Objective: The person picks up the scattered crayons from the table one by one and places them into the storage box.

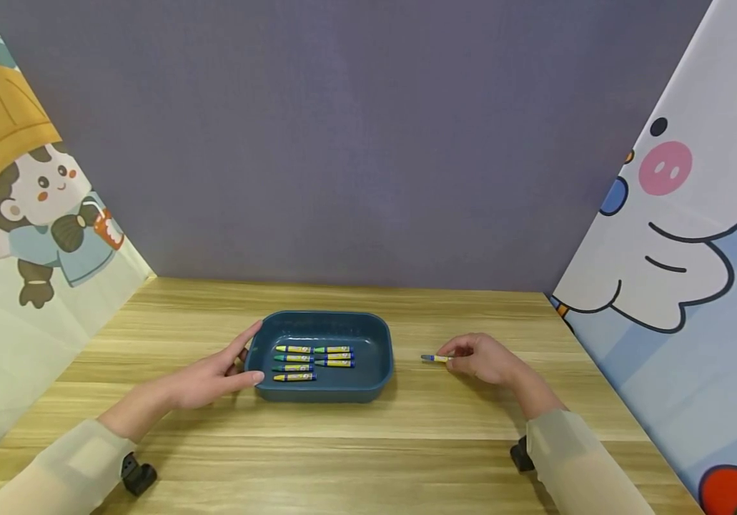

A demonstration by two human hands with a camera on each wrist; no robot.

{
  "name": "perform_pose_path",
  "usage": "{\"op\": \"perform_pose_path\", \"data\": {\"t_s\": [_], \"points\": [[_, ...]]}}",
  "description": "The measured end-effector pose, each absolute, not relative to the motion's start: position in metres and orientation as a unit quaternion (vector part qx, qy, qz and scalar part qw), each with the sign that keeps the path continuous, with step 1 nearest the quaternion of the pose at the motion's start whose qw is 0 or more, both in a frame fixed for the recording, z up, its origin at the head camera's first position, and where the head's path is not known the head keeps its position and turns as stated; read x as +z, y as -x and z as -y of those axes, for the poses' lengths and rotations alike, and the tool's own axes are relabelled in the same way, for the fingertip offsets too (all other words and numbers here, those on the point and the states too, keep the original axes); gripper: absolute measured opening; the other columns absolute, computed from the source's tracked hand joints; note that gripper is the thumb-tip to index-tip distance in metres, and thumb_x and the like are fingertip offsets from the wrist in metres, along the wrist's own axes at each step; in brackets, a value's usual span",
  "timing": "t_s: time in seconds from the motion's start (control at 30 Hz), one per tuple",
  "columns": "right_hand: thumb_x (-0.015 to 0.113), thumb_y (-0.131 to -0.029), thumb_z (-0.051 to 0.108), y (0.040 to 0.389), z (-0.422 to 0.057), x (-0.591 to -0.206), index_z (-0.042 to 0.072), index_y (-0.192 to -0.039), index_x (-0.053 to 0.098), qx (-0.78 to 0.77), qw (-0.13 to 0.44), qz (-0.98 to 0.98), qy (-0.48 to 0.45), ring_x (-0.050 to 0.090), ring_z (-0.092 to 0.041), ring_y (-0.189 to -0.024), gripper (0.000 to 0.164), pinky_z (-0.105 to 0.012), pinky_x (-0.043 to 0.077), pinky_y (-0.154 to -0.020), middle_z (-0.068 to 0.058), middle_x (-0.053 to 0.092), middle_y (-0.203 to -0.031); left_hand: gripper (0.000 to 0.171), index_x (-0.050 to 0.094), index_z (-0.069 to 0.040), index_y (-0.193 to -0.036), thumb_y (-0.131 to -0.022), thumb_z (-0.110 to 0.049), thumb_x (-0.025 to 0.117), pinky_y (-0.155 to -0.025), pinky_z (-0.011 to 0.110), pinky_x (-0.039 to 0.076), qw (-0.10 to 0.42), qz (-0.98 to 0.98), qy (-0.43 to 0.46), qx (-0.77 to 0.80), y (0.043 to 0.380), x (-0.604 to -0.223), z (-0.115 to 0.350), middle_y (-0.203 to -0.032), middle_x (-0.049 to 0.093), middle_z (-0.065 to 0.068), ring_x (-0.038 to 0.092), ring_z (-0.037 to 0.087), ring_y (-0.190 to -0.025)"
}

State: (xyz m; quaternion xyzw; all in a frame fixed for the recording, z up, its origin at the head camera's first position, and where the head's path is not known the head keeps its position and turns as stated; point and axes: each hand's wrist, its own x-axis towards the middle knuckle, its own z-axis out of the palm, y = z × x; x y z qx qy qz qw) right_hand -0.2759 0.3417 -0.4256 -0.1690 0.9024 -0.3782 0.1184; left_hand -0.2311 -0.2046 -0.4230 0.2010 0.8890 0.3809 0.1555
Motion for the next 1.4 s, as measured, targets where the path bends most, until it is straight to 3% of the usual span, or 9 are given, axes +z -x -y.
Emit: {"op": "perform_pose_path", "data": {"t_s": [0.4, 0.77, 0.93, 1.4], "points": [[0.073, -0.105, 0.018, 0.275, -0.333, -0.413, 0.015, -0.128, 0.079, -0.355, 0.076, -0.919, 0.154, 0.052, -0.015, -0.074, 0.024, -0.03, 0.045, -0.063, -0.008, 0.067, -0.099, 0.103, -0.005, -0.037, -0.177, -0.107, -0.054, 0.068, -0.068, 0.034, 0.05, 0.154, -0.889, -0.203, 0.38, 0.231, -0.423, 0.204, -0.11, 0.061, 0.008, 0.057, 0.022, -0.085], [0.074, -0.107, 0.028, 0.267, -0.307, -0.386, 0.018, -0.132, 0.079, -0.36, 0.041, -0.919, 0.157, 0.058, -0.023, -0.089, 0.028, -0.034, 0.048, -0.07, -0.008, 0.069, -0.107, 0.103, -0.005, -0.036, -0.177, -0.107, -0.054, 0.068, -0.07, 0.034, 0.051, 0.152, -0.89, -0.2, 0.381, 0.23, -0.423, 0.204, -0.11, 0.061, 0.008, 0.057, 0.022, -0.087], [0.077, -0.105, 0.025, 0.266, -0.289, -0.378, 0.02, -0.127, 0.081, -0.351, 0.018, -0.917, 0.188, 0.06, -0.021, -0.088, 0.023, -0.032, 0.049, -0.07, -0.003, 0.07, -0.102, 0.102, -0.005, -0.038, -0.177, -0.107, -0.054, 0.068, -0.065, 0.034, 0.05, 0.15, -0.891, -0.201, 0.377, 0.23, -0.423, 0.204, -0.109, 0.061, 0.008, 0.057, 0.021, -0.081], [0.079, -0.102, 0.016, 0.265, -0.236, -0.373, 0.018, -0.121, 0.083, -0.355, 0.01, -0.898, 0.259, 0.059, -0.017, -0.087, 0.02, -0.028, 0.049, -0.072, -0.002, 0.069, -0.099, 0.103, -0.005, -0.036, -0.178, -0.107, -0.053, 0.068, -0.073, 0.034, 0.051, 0.15, -0.889, -0.205, 0.38, 0.231, -0.424, 0.205, -0.109, 0.062, 0.008, 0.058, 0.022, -0.088]]}}
